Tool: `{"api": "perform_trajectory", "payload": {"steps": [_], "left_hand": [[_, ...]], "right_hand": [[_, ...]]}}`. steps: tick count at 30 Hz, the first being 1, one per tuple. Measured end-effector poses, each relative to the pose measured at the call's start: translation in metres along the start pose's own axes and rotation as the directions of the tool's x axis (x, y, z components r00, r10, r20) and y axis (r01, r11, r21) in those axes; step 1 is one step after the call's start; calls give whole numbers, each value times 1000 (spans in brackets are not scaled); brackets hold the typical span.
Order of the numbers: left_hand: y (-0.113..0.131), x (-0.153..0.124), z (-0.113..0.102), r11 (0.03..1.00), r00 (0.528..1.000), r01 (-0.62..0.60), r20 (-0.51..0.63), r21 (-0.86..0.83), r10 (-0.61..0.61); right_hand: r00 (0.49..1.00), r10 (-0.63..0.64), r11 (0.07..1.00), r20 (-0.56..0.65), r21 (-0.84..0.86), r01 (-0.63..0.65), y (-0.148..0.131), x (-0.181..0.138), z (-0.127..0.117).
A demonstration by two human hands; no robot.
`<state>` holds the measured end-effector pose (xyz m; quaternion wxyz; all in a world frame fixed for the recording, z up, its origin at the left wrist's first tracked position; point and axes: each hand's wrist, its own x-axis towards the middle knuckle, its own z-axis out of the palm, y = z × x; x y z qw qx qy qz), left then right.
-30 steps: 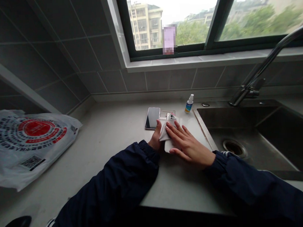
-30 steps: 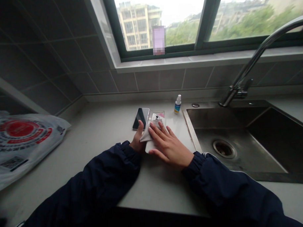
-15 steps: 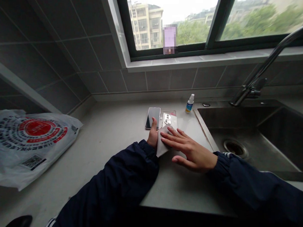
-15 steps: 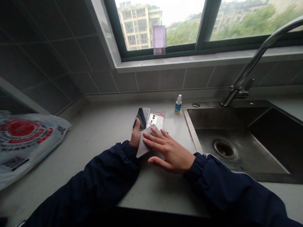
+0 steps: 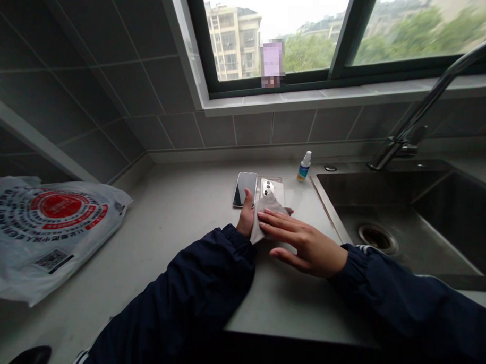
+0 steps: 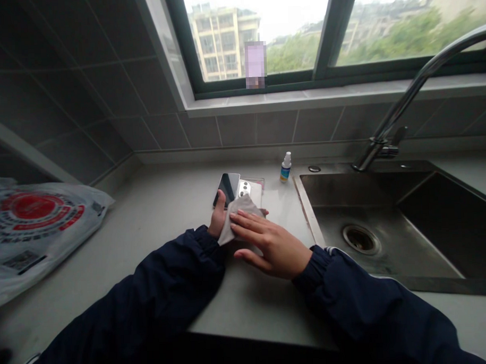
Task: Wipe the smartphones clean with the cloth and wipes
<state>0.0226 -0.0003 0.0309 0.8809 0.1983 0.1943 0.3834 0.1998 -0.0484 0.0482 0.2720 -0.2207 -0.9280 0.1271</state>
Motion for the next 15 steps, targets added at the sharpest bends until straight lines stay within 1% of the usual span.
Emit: {"api": "perform_trajectory", "payload": {"steps": [5,9,11,15], "left_hand": [[-5,0,7,998,999,5,-35,-56,-7],[-8,-2,7,994,995,-89,-53,-70,86],[-10,-2,7,990,992,-122,-37,-77,119],[-13,1,8,988,992,-124,7,-98,125]], "right_hand": [[997,61,997,51,-60,-58,3,0,3],[989,134,984,54,-128,-127,8,-2,8],[984,174,974,42,-154,-166,9,-2,8],[972,234,956,12,-186,-227,9,-2,7]]}}
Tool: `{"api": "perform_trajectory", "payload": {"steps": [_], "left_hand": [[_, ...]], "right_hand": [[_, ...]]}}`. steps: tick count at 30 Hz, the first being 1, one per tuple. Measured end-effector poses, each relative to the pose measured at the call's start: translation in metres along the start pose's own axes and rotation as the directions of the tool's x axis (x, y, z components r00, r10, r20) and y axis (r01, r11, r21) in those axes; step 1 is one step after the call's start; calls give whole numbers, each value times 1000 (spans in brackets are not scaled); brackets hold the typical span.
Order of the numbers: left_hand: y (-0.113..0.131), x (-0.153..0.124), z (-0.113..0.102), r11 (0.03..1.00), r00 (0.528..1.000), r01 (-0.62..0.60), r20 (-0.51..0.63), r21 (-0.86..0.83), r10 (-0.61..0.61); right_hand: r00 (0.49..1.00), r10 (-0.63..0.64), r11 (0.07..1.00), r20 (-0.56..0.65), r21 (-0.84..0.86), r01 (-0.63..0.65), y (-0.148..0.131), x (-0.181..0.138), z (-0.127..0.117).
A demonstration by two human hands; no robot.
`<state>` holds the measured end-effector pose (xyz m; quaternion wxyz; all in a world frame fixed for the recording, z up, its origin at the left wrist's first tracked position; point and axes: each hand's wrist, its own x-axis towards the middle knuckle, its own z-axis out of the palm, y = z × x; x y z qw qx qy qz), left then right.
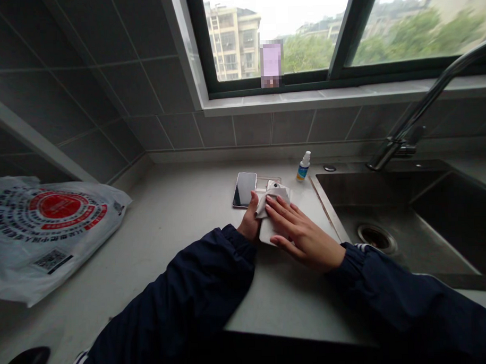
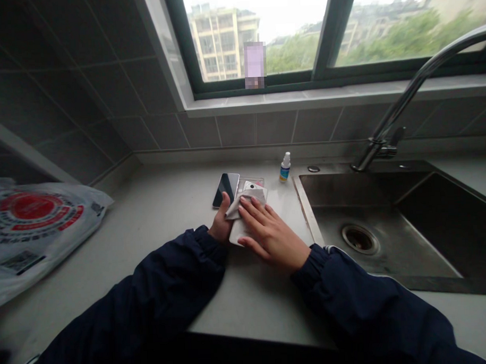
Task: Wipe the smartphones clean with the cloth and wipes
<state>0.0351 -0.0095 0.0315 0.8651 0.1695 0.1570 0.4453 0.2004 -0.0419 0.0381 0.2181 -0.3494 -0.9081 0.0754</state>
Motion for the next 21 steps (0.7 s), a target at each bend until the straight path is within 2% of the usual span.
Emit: {"api": "perform_trajectory", "payload": {"steps": [7,10,16,21], "left_hand": [[-2,-2,2,997,998,57,16,57,-58],[-2,-2,0,994,997,73,15,79,-74],[-1,0,2,999,1000,-10,-1,31,10],[0,-2,-1,999,1000,26,4,32,-26]], "right_hand": [[990,89,995,-108,-43,-94,1,0,-1],[988,102,994,-119,-37,-108,2,0,-1],[999,24,1000,-29,13,-24,0,0,-2],[997,-70,993,-26,91,72,0,-1,-3]]}}
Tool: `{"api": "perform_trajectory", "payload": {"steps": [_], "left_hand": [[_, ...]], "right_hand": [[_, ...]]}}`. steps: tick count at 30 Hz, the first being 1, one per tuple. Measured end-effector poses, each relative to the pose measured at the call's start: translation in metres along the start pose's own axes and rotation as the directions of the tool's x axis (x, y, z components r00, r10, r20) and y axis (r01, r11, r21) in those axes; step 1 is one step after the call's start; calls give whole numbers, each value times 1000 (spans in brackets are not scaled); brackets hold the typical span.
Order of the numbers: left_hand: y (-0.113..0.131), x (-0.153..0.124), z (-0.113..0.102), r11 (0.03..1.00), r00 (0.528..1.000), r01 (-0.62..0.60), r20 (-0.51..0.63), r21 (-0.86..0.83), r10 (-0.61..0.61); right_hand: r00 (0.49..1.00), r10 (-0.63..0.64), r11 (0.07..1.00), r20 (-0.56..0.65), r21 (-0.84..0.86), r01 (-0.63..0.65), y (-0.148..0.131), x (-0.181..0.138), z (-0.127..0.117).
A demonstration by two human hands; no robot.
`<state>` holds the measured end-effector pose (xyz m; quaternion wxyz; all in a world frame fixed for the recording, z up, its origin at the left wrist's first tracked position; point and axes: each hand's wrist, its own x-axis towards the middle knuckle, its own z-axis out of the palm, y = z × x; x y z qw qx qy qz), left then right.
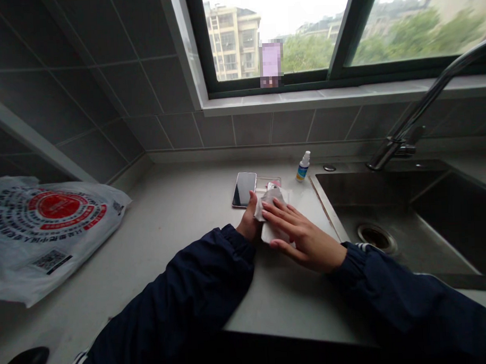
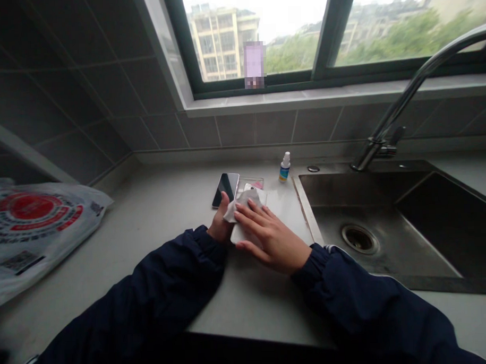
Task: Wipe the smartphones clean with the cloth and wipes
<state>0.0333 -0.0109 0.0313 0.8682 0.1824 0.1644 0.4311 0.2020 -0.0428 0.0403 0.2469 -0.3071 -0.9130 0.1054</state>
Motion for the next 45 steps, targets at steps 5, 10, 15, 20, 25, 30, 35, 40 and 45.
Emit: {"api": "perform_trajectory", "payload": {"steps": [5,10,15,20,25,30,35,40,45], "left_hand": [[3,2,-4,1000,1000,-5,-14,-4,5],[9,0,-7,989,992,121,-31,79,-119],[12,0,-12,984,994,100,23,148,-105],[12,2,-14,987,992,128,6,92,-129],[13,2,-11,987,992,123,6,104,-124],[16,3,-9,987,989,150,-10,61,-149],[15,3,-10,980,981,195,3,29,-195],[12,3,-9,996,995,92,-35,6,-92],[10,2,2,996,994,82,-70,-23,-84]], "right_hand": [[997,-75,994,-28,74,77,-1,0,-2],[987,-139,981,-75,124,147,-4,-1,-5],[976,-191,966,-107,156,206,-8,-1,-8],[970,-210,961,-122,156,228,-9,0,-9],[962,-236,952,-133,164,257,-10,1,-9],[955,-257,950,-146,145,277,-11,1,-7],[964,-235,965,-125,87,246,-8,0,-4],[982,-172,985,-73,2,173,-2,-2,-1],[991,-101,995,-83,-30,99,2,-1,1]]}}
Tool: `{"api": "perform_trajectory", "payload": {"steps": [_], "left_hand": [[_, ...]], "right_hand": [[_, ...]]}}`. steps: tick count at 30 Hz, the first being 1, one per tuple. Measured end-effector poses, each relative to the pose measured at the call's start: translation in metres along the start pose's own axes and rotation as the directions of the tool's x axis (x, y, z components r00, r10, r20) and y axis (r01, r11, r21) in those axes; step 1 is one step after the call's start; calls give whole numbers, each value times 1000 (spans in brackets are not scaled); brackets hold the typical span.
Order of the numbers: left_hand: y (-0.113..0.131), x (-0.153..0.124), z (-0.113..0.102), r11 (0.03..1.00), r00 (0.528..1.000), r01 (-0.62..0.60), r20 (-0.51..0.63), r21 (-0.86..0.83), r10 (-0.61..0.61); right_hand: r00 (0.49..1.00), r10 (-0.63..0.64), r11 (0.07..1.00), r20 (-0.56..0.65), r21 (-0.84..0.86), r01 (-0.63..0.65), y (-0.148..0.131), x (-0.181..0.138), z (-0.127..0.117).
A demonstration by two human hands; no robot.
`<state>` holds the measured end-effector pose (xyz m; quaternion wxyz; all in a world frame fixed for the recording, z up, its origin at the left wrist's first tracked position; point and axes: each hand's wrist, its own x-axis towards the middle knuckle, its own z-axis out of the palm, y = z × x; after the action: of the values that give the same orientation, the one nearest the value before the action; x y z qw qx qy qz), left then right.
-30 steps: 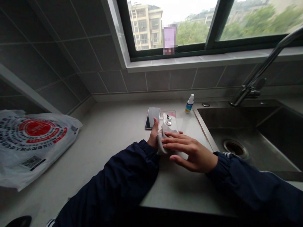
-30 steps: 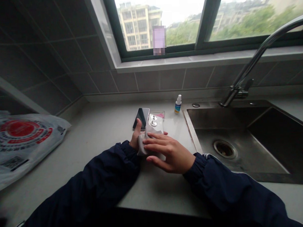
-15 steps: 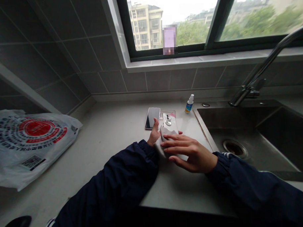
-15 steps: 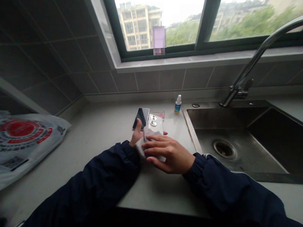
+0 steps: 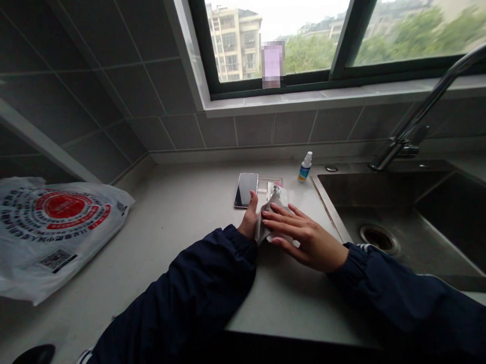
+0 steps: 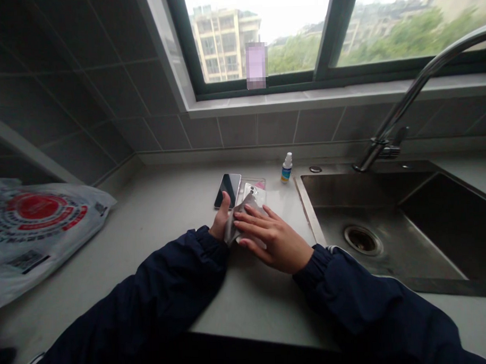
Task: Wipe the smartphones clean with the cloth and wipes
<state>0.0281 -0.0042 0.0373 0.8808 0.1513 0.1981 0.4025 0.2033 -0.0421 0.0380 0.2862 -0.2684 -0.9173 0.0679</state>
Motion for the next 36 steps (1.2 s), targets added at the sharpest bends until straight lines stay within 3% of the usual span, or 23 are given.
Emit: {"api": "perform_trajectory", "payload": {"steps": [5,15,23,27,36], "left_hand": [[-8,-1,4,996,996,-87,23,-10,87],[-14,-2,3,995,989,-60,141,78,49],[-6,1,0,984,997,-41,69,172,29],[-6,3,1,985,995,-83,64,151,74],[-5,2,2,990,993,-120,0,75,121]], "right_hand": [[995,98,995,-6,-34,-98,0,2,-1],[960,280,947,0,-166,-276,5,1,4],[942,334,923,-21,-196,-332,4,1,3],[946,323,934,-43,-151,-325,4,2,3],[988,154,987,-18,-47,-155,0,3,-4]]}}
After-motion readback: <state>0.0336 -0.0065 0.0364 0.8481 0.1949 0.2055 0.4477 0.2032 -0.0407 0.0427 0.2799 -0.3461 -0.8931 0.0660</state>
